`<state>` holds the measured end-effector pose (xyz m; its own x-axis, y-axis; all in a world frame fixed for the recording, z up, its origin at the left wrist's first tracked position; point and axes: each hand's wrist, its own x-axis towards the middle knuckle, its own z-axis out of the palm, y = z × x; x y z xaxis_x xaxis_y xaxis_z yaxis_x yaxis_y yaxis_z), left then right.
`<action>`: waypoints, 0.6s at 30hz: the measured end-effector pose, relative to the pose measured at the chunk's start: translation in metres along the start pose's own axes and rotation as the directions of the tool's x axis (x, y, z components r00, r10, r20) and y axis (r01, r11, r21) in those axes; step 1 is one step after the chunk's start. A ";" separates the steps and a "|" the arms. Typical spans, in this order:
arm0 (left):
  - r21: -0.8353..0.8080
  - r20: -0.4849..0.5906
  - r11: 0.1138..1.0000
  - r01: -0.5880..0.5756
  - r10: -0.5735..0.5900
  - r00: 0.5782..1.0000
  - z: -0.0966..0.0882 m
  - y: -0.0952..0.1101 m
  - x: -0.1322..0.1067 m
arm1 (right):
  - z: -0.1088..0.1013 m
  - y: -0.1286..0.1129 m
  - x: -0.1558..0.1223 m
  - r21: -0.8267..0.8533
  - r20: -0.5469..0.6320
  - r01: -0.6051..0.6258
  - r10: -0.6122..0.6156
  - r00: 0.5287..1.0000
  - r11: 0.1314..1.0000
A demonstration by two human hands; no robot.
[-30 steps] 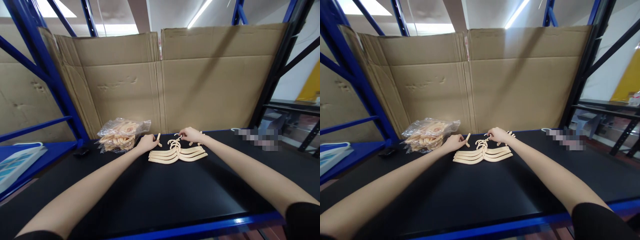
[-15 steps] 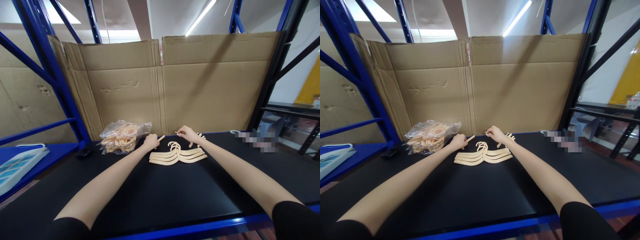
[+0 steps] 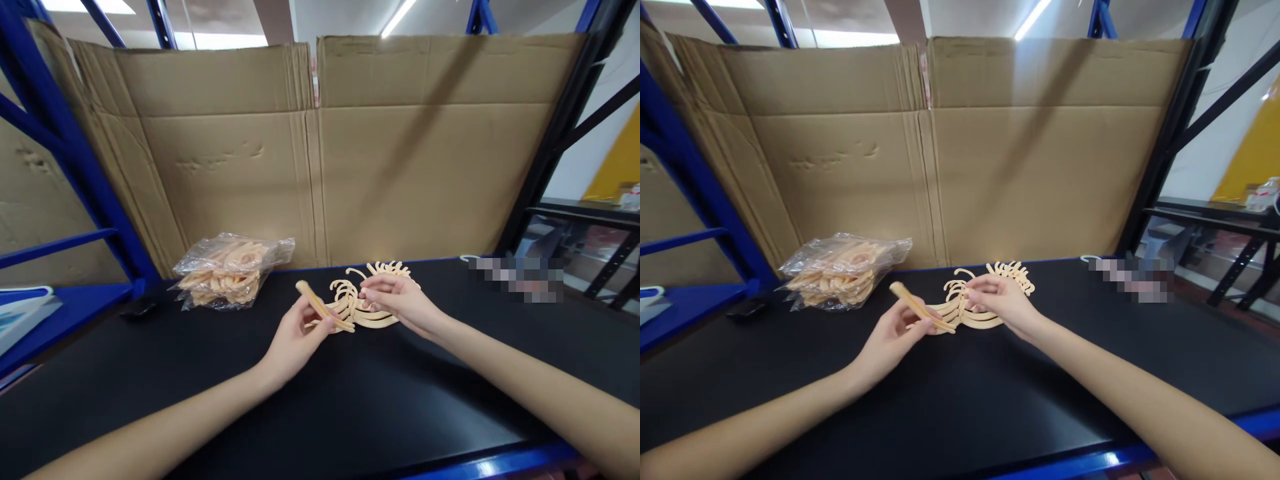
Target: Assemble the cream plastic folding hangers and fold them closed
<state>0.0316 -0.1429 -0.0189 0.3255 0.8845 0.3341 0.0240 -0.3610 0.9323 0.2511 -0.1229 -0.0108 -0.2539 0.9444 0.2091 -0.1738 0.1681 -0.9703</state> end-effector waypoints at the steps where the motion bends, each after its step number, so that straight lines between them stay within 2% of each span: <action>1: -0.048 -0.008 0.999 -0.006 0.006 1.000 0.002 -0.003 -0.004 | 0.004 0.001 -0.003 0.028 0.010 -0.025 0.025 1.000 0.999; 5: -0.084 -0.005 0.996 -0.010 0.009 1.000 0.002 -0.007 -0.009 | 0.016 0.003 -0.012 0.126 0.073 -0.118 0.110 0.991 0.985; 12: -0.046 -0.037 0.999 -0.018 0.016 0.999 0.001 -0.009 -0.008 | 0.019 0.002 -0.015 0.171 0.121 -0.102 0.082 0.989 0.980; 18: -0.005 -0.050 0.998 -0.056 0.056 0.997 0.001 -0.009 -0.010 | 0.015 0.013 -0.012 0.176 0.082 -0.107 0.094 0.992 0.979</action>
<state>0.0289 -0.1482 -0.0310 0.2788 0.8767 0.3920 0.0012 -0.4085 0.9128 0.2375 -0.1361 -0.0244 -0.3460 0.9297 0.1264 -0.3100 0.0138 -0.9506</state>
